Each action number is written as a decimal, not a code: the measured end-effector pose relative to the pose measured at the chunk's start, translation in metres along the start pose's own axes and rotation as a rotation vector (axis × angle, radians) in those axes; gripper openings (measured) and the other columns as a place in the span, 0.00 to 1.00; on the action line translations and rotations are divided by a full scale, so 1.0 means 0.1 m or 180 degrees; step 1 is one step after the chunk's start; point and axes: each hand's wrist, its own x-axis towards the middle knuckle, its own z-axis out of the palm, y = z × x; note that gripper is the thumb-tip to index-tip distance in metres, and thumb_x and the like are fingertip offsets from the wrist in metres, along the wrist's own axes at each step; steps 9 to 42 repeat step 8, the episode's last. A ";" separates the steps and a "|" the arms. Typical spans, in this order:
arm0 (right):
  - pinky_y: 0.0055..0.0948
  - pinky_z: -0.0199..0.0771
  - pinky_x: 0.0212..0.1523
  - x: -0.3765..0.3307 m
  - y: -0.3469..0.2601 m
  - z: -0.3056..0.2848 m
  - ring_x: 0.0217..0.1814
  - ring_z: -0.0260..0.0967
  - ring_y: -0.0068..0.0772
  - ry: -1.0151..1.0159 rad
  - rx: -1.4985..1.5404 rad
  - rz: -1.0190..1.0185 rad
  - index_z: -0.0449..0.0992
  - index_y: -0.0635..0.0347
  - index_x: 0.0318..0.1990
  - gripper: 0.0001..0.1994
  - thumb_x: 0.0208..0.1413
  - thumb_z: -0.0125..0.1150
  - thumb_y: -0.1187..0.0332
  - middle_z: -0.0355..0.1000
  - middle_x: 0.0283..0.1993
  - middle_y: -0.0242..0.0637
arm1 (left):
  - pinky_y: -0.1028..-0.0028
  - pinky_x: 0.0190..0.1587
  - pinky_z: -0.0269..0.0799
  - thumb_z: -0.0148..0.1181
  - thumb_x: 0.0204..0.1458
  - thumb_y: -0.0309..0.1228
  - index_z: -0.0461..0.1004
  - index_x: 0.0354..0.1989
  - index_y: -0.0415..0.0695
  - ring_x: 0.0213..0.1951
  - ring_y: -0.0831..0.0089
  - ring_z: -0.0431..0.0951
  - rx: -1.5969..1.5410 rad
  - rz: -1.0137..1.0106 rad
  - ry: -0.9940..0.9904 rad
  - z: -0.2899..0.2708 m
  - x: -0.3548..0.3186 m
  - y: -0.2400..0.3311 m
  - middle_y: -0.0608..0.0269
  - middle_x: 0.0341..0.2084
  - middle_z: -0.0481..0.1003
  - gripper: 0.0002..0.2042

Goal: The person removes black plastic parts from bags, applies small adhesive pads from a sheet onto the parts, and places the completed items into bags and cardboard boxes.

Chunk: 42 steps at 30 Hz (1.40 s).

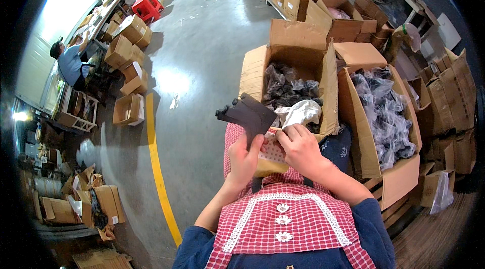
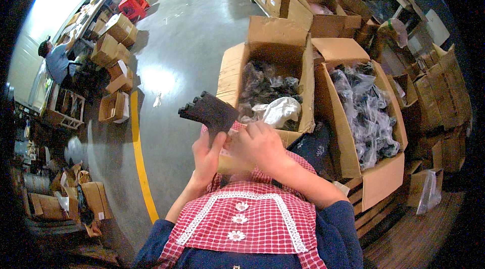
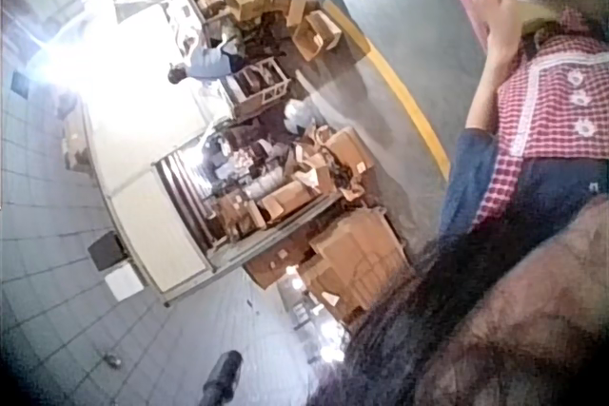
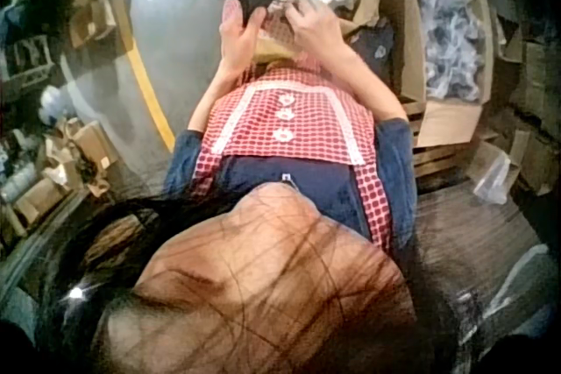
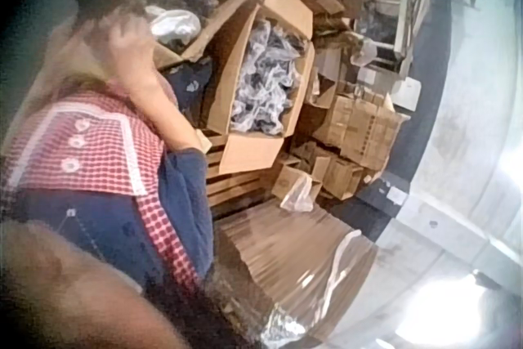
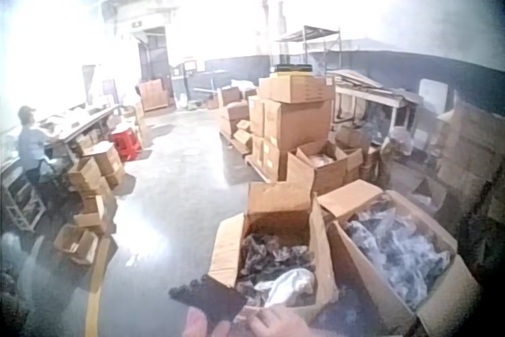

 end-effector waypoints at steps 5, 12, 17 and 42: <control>0.40 0.73 0.51 -0.01 -0.05 -0.07 0.46 0.71 0.44 -0.0039 -0.0011 -0.0197 0.75 0.62 0.42 0.15 0.42 0.61 0.74 0.72 0.41 0.42 | 0.74 0.31 0.73 0.59 0.62 0.30 0.77 0.40 0.35 0.27 0.75 0.79 0.0090 0.0022 0.0276 0.02 0.01 -0.09 0.60 0.27 0.81 0.09; 0.39 0.72 0.52 0.00 -0.05 -0.08 0.48 0.70 0.45 -0.0030 -0.0006 -0.0309 0.75 0.61 0.43 0.16 0.41 0.62 0.74 0.72 0.43 0.42 | 0.73 0.32 0.73 0.58 0.62 0.28 0.77 0.41 0.35 0.28 0.75 0.79 -0.0083 -0.0194 0.0156 0.01 0.01 -0.15 0.59 0.28 0.81 0.08; 0.39 0.72 0.52 0.00 -0.05 -0.08 0.48 0.70 0.45 -0.0030 -0.0006 -0.0309 0.75 0.61 0.43 0.16 0.41 0.62 0.74 0.72 0.43 0.42 | 0.73 0.32 0.73 0.58 0.62 0.28 0.77 0.41 0.35 0.28 0.75 0.79 -0.0083 -0.0194 0.0156 0.01 0.01 -0.15 0.59 0.28 0.81 0.08; 0.39 0.72 0.52 0.00 -0.05 -0.08 0.48 0.70 0.45 -0.0030 -0.0006 -0.0309 0.75 0.61 0.43 0.16 0.41 0.62 0.74 0.72 0.43 0.42 | 0.73 0.32 0.73 0.58 0.62 0.28 0.77 0.41 0.35 0.28 0.75 0.79 -0.0083 -0.0194 0.0156 0.01 0.01 -0.15 0.59 0.28 0.81 0.08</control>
